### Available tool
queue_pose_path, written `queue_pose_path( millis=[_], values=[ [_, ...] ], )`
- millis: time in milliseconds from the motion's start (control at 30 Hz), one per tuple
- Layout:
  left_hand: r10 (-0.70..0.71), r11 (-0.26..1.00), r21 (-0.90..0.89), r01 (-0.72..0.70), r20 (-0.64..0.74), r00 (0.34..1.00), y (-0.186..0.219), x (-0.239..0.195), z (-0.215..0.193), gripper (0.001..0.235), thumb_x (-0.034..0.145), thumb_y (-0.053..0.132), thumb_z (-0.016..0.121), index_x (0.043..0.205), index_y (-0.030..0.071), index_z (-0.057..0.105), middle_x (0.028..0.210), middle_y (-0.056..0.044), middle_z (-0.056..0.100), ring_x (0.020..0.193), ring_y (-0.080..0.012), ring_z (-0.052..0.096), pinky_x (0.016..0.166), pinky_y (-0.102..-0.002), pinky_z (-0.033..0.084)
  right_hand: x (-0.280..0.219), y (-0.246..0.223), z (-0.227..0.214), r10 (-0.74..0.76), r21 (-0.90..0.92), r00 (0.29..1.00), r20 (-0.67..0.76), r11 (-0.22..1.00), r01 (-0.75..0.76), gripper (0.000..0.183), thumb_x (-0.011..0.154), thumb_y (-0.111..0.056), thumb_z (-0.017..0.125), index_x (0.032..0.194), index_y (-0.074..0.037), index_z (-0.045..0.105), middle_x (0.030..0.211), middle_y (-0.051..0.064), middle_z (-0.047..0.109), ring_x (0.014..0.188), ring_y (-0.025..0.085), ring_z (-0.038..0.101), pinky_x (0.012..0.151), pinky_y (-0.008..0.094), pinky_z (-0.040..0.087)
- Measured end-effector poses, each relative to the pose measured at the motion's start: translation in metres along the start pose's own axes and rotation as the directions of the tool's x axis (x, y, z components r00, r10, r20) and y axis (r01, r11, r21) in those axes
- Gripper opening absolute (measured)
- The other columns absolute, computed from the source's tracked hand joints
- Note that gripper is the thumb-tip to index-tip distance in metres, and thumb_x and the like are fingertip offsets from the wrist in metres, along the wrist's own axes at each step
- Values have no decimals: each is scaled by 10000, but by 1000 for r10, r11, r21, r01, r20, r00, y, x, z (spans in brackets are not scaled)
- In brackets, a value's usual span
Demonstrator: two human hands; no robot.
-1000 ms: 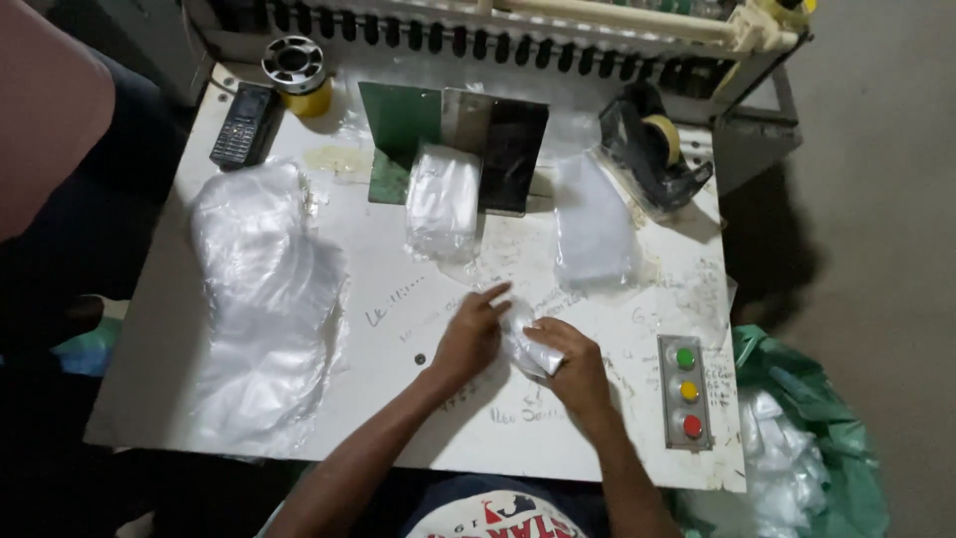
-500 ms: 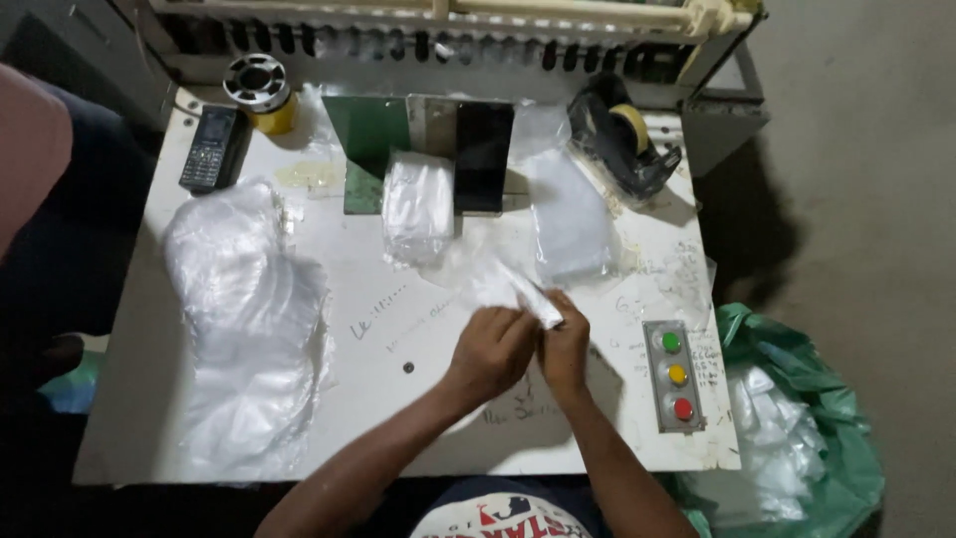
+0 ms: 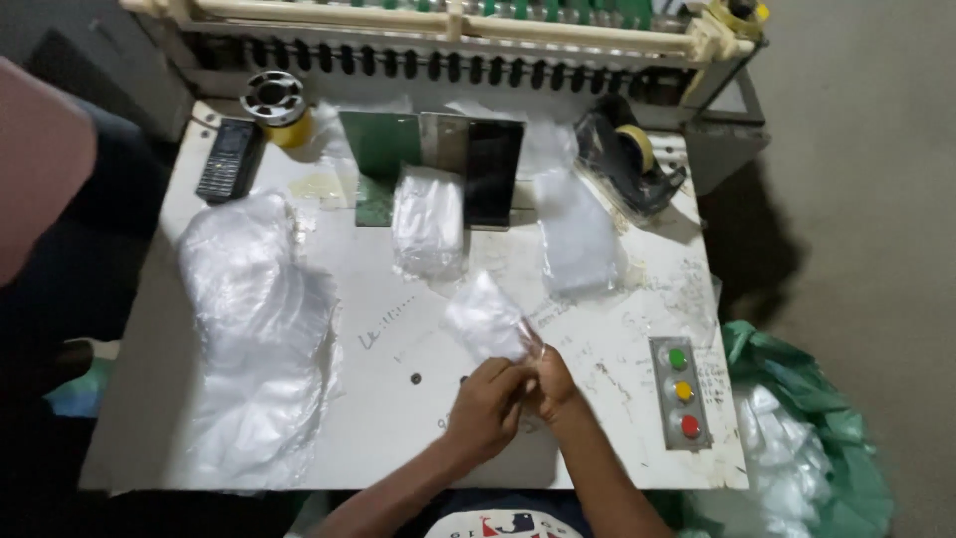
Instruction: Manually folding and stacking plastic bags at a factory workstation near a production machine.
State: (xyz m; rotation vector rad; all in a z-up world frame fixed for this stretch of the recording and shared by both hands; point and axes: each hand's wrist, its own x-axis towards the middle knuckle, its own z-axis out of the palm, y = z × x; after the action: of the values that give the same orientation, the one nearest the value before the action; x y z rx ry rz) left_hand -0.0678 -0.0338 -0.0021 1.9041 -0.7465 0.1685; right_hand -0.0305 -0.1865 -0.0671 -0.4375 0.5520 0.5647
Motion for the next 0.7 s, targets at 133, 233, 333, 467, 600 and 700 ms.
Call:
queue_pose_path(
  millis=[133,233,333,467,600,700],
  values=[
    [21,982,187,-28,36,999,-19,20,-66,335,1062,217,470,1326,106,642,1252,-140,720,1158,-314,647,1023,-490,478,30,9,13,149,193,952,266,960,-204,364,1082,-382,506,875,-126,661,743,14,666,695,137,656,650,258,562],
    [-301,943,-102,316,143,943,-67,21,-76,668,1055,512,233,1534,98,447,1603,-132,452,1530,-263,344,1261,-448,100,27,-1,21,48,-125,991,127,992,-32,249,1067,-260,531,941,-88,660,763,37,657,679,148,644,614,266,542],
    [-299,824,548,142,207,932,-97,3,-59,641,1083,433,224,1625,91,187,1703,-113,181,1582,-240,98,1271,-414,-9,11,-8,30,-179,-567,984,-21,813,136,104,1043,-76,565,1040,-29,657,794,72,642,656,164,626,560,275,510],
    [-87,921,374,109,-74,993,-70,0,-64,531,1101,263,301,1574,22,328,1667,-148,291,1567,-278,222,1302,-454,89,36,4,7,-739,-907,613,279,7,421,442,1067,-299,375,1409,-57,514,1467,128,542,1403,236,461,1191,357,320],
    [-105,709,701,73,3,994,-96,-28,-69,717,1031,350,456,1615,16,207,1707,-162,188,1589,-345,111,1302,-431,70,-19,72,154,-191,-811,789,584,-101,576,830,1005,-658,232,1623,-108,171,1720,175,121,1602,328,60,1265,505,77],
    [-26,646,762,37,-26,999,-94,-36,-70,693,1006,243,491,1617,34,239,1696,-161,243,1589,-334,173,1310,-443,124,-10,59,147,-124,-708,805,580,-566,423,657,1026,-356,314,1602,-47,243,1673,168,269,1549,313,216,1265,463,64]
  ],
)
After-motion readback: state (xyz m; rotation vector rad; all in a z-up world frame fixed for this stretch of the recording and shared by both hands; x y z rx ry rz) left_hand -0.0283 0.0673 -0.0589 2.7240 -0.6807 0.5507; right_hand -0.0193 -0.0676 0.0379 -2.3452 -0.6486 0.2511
